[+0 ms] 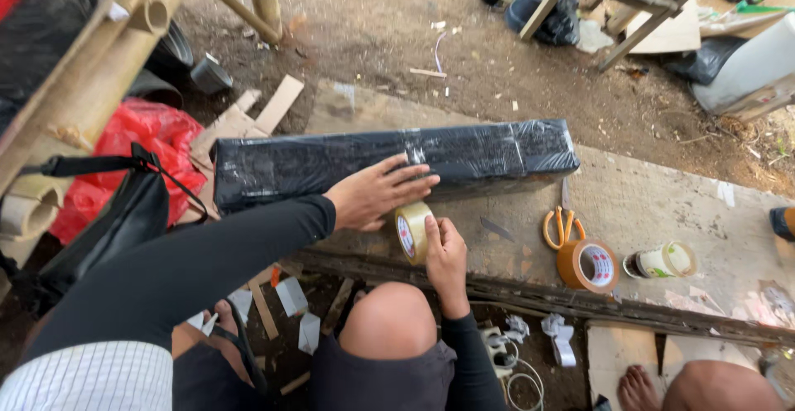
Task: The person sits at a wooden table and repeatedly wraps a long, black-wrapped package with clear packing tape. They pull tape from a roll, press it along the package, and smooth it down. The person also briefly handles a small white label or receipt near the end of the clip.
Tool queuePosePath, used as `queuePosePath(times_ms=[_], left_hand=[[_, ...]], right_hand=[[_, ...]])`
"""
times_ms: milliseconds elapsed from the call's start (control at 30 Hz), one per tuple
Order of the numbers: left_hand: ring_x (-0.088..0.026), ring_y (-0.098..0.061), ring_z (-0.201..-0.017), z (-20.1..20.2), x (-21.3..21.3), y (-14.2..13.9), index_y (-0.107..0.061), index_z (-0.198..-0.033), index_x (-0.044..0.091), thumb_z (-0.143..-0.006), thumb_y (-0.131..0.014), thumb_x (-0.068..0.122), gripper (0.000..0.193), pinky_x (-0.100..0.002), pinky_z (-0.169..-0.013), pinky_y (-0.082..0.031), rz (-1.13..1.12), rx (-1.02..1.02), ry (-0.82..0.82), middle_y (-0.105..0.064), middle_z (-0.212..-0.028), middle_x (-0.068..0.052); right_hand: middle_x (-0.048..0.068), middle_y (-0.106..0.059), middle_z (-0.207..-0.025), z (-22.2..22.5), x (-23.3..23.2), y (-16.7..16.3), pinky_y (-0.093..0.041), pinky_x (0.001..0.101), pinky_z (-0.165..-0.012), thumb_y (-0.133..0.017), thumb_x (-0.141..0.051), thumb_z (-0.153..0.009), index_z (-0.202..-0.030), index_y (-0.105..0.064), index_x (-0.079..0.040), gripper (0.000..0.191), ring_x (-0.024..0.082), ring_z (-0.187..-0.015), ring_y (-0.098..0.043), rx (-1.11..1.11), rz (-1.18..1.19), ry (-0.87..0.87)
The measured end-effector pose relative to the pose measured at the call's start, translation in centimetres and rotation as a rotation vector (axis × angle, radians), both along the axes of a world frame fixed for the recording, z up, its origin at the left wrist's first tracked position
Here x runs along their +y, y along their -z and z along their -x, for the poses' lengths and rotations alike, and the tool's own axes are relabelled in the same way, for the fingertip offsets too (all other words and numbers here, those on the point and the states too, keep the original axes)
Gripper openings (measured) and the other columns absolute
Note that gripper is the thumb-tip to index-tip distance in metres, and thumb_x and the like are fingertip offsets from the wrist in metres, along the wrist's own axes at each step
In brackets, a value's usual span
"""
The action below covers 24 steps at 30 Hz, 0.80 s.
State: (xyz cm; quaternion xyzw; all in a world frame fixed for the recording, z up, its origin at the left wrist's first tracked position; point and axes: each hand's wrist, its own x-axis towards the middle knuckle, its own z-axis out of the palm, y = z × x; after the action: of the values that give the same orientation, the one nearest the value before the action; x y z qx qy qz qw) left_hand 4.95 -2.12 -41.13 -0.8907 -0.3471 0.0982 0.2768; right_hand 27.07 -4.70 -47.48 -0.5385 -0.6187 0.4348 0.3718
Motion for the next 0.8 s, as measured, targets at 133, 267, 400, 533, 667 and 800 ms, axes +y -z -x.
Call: queuePosePath(times_ms=[133, 267, 400, 533, 667, 800], left_hand=[[-0.029, -0.007, -0.155, -0.9, 0.4, 2.3, -0.012, -0.166, 0.021, -0.078, -0.057, 0.08, 0.115, -0.046, -0.124, -0.013, -0.027, 0.211, -0.125, 0.003, -0.171, -0.006], [-0.026, -0.025, -0.153, -0.3, -1.1, 1.4, -0.035, -0.157, 0.015, -0.09, -0.058, 0.068, 0.089, -0.043, -0.124, -0.025, -0.114, -0.133, -0.038, -0.02, -0.169, -0.007], [-0.026, -0.055, -0.133, -2.3, -5.7, 0.8, -0.05, -0.142, 0.012, -0.099, -0.058, 0.058, 0.064, -0.041, -0.107, -0.048, 0.225, -0.821, -0.326, -0.053, -0.142, -0.012], [-0.036, -0.062, -0.108, -6.4, -7.7, 2.4, -0.042, -0.147, 0.013, -0.085, -0.068, 0.057, 0.08, -0.048, -0.086, -0.054, 0.566, -1.37, -0.723, -0.05, -0.131, -0.017], [-0.038, -0.059, -0.115, -8.1, -7.4, 5.2, -0.049, -0.142, 0.009, -0.089, -0.071, 0.047, 0.069, -0.048, -0.095, -0.051, 0.438, -1.699, -0.495, -0.047, -0.13, -0.021], [-0.038, -0.056, -0.12, -8.2, -7.2, 7.1, -0.052, -0.144, 0.012, -0.09, -0.074, 0.044, 0.066, -0.049, -0.1, -0.05, 0.366, -1.694, -0.484, -0.043, -0.131, -0.022]], right_hand=[[0.01, -0.073, -0.096, -0.8, -2.2, 0.1, -0.053, 0.0316, -0.077, -0.048, -0.036, -0.106, -0.113, -0.061, 0.001, 0.04, 0.015, -0.086, -0.066, -0.002, -0.079, -0.072], [0.01, -0.072, -0.107, -1.2, -3.6, -0.3, -0.052, 0.0311, -0.086, -0.046, -0.035, -0.107, -0.123, -0.059, 0.001, 0.042, 0.016, -0.097, -0.065, 0.071, -0.095, -0.139], [0.01, -0.073, -0.109, -1.6, -3.5, -0.7, -0.052, 0.0306, -0.089, -0.039, -0.035, -0.109, -0.124, -0.062, 0.001, 0.045, 0.016, -0.099, -0.067, 0.173, -0.077, -0.191], [0.009, -0.071, -0.112, -2.9, -2.5, 0.0, -0.051, 0.0292, -0.092, -0.037, -0.033, -0.11, -0.125, -0.063, 0.0, 0.044, 0.015, -0.104, -0.066, 0.198, -0.044, -0.227], [0.009, -0.075, -0.108, -6.4, 1.7, 1.0, -0.055, 0.033, -0.087, -0.055, -0.027, -0.102, -0.117, -0.069, -0.004, 0.031, 0.018, -0.099, -0.069, -0.15, -0.138, -0.097], [0.023, -0.067, -0.116, -11.8, 7.8, 1.4, -0.046, 0.0571, -0.091, -0.074, -0.014, -0.081, -0.108, -0.068, -0.006, 0.03, 0.044, -0.104, -0.061, -0.895, -0.507, 0.086]])
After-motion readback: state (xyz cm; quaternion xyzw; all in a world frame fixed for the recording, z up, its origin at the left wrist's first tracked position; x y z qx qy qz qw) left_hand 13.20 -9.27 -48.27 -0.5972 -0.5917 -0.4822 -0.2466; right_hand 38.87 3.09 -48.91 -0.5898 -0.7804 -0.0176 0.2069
